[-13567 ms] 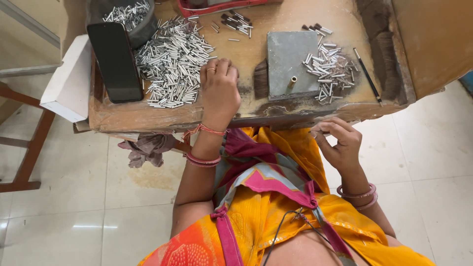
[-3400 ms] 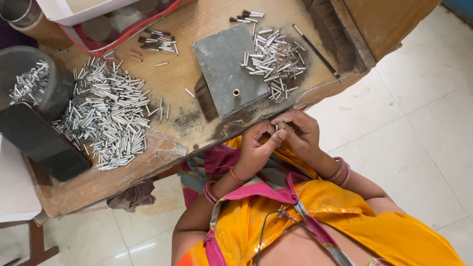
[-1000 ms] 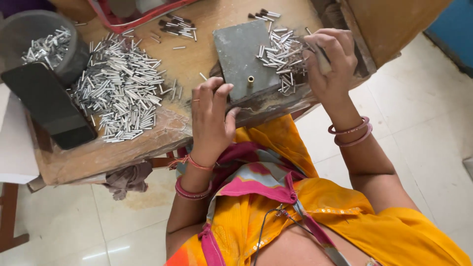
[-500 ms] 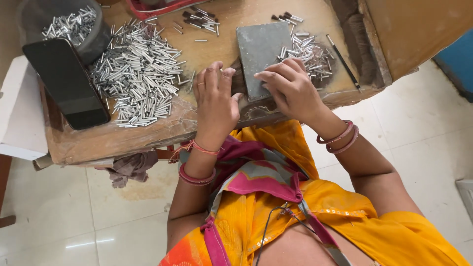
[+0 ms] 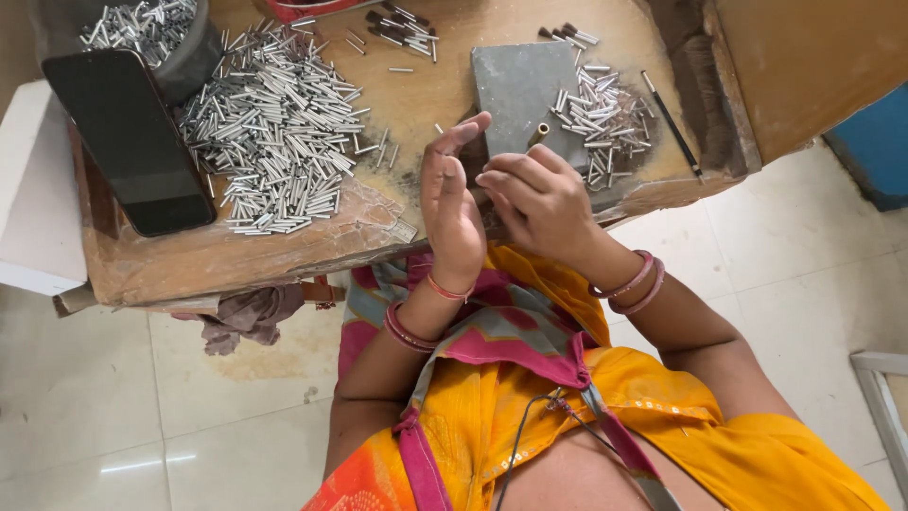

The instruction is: Manually inserting small metal rods into a base fixture at a workbench.

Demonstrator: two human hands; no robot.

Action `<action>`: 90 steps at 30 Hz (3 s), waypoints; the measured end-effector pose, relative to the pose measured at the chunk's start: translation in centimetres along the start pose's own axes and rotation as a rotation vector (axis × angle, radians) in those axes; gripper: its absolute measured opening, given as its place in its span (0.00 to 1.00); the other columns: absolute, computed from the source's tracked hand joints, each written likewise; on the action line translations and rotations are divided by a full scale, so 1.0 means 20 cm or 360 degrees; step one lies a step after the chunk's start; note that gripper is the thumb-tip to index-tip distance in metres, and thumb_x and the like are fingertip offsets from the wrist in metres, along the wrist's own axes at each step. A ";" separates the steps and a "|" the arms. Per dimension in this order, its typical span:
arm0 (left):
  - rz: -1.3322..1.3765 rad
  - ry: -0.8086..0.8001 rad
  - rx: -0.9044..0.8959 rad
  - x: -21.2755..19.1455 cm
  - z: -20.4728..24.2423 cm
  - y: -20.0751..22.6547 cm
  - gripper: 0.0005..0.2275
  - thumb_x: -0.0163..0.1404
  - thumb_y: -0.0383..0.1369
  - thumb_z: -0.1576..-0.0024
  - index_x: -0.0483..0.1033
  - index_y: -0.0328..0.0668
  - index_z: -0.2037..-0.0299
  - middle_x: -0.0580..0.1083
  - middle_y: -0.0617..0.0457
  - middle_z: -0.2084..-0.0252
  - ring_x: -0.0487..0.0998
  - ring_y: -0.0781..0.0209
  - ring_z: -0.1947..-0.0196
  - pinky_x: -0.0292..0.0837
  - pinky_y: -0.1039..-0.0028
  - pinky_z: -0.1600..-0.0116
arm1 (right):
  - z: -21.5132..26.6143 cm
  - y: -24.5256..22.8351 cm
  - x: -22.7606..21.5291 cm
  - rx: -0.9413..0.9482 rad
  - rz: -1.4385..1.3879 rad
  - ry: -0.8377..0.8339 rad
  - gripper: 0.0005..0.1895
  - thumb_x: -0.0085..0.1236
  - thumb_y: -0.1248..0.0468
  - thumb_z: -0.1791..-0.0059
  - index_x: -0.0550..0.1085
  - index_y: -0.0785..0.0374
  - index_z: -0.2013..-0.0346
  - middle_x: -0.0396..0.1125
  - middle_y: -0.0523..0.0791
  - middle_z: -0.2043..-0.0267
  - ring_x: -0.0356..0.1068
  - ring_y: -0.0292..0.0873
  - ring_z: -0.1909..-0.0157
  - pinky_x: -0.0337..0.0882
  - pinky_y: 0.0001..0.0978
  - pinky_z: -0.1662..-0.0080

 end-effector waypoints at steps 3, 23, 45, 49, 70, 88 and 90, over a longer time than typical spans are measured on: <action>-0.0044 0.0051 -0.0144 -0.07 0.00 -0.05 0.07 0.45 0.30 0.30 0.71 0.36 0.47 0.73 0.45 0.39 0.71 0.59 0.36 0.62 0.68 0.28 | -0.05 -0.03 0.06 -0.0004 0.0132 -0.0091 0.12 0.62 0.68 0.52 0.77 0.64 0.54 0.70 0.46 0.48 0.67 0.48 0.57 0.69 0.41 0.52; -0.2064 -0.0529 0.0118 -0.06 -0.10 0.05 0.06 0.52 0.24 0.50 0.72 0.36 0.63 0.70 0.43 0.59 0.72 0.40 0.53 0.67 0.55 0.45 | -0.08 0.05 0.13 0.0082 0.0137 -0.0080 0.06 0.60 0.66 0.54 0.75 0.61 0.63 0.69 0.43 0.54 0.72 0.47 0.54 0.71 0.40 0.56; -0.2215 -0.0534 0.0391 0.04 -0.05 0.14 0.05 0.56 0.24 0.47 0.75 0.40 0.63 0.72 0.46 0.62 0.74 0.44 0.56 0.70 0.59 0.51 | 0.13 -0.06 -0.02 0.0044 -0.0099 -0.0170 0.09 0.62 0.69 0.53 0.76 0.65 0.58 0.69 0.49 0.51 0.73 0.52 0.54 0.74 0.41 0.52; -0.2148 -0.0494 0.0391 0.02 -0.04 0.13 0.06 0.55 0.23 0.45 0.75 0.39 0.60 0.71 0.46 0.60 0.74 0.44 0.55 0.71 0.59 0.49 | 0.16 -0.05 0.00 0.0050 -0.0084 -0.0167 0.10 0.62 0.68 0.53 0.76 0.65 0.58 0.69 0.49 0.50 0.73 0.52 0.54 0.74 0.41 0.51; -0.1263 -0.1193 0.0100 0.28 0.14 0.31 0.19 0.48 0.17 0.49 0.72 0.35 0.46 0.71 0.40 0.49 0.73 0.39 0.47 0.72 0.59 0.42 | 0.47 0.24 0.05 0.0920 -0.1606 -0.0085 0.06 0.60 0.72 0.49 0.73 0.67 0.58 0.72 0.45 0.57 0.71 0.34 0.59 0.69 0.22 0.57; -0.1138 -0.0616 -0.0087 0.20 0.14 0.14 0.06 0.52 0.17 0.43 0.74 0.36 0.61 0.74 0.51 0.61 0.79 0.66 0.62 0.74 0.80 0.55 | 0.43 0.06 -0.06 0.0525 -0.1176 -0.0300 0.12 0.63 0.70 0.49 0.73 0.68 0.53 0.71 0.51 0.55 0.72 0.43 0.53 0.72 0.31 0.51; -0.0765 -0.0601 -0.0340 0.18 0.18 0.03 0.04 0.54 0.18 0.40 0.74 0.35 0.61 0.72 0.56 0.62 0.73 0.70 0.60 0.70 0.79 0.53 | 0.37 0.02 -0.22 0.0396 -0.0851 0.0092 0.21 0.65 0.69 0.52 0.69 0.69 0.47 0.69 0.52 0.49 0.72 0.47 0.49 0.72 0.34 0.47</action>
Point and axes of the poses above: each hand's wrist, its own z-axis away from the middle knuckle, its own x-axis out of the palm, y = z × x, the point moved 8 cm from there along -z, towards the middle knuckle
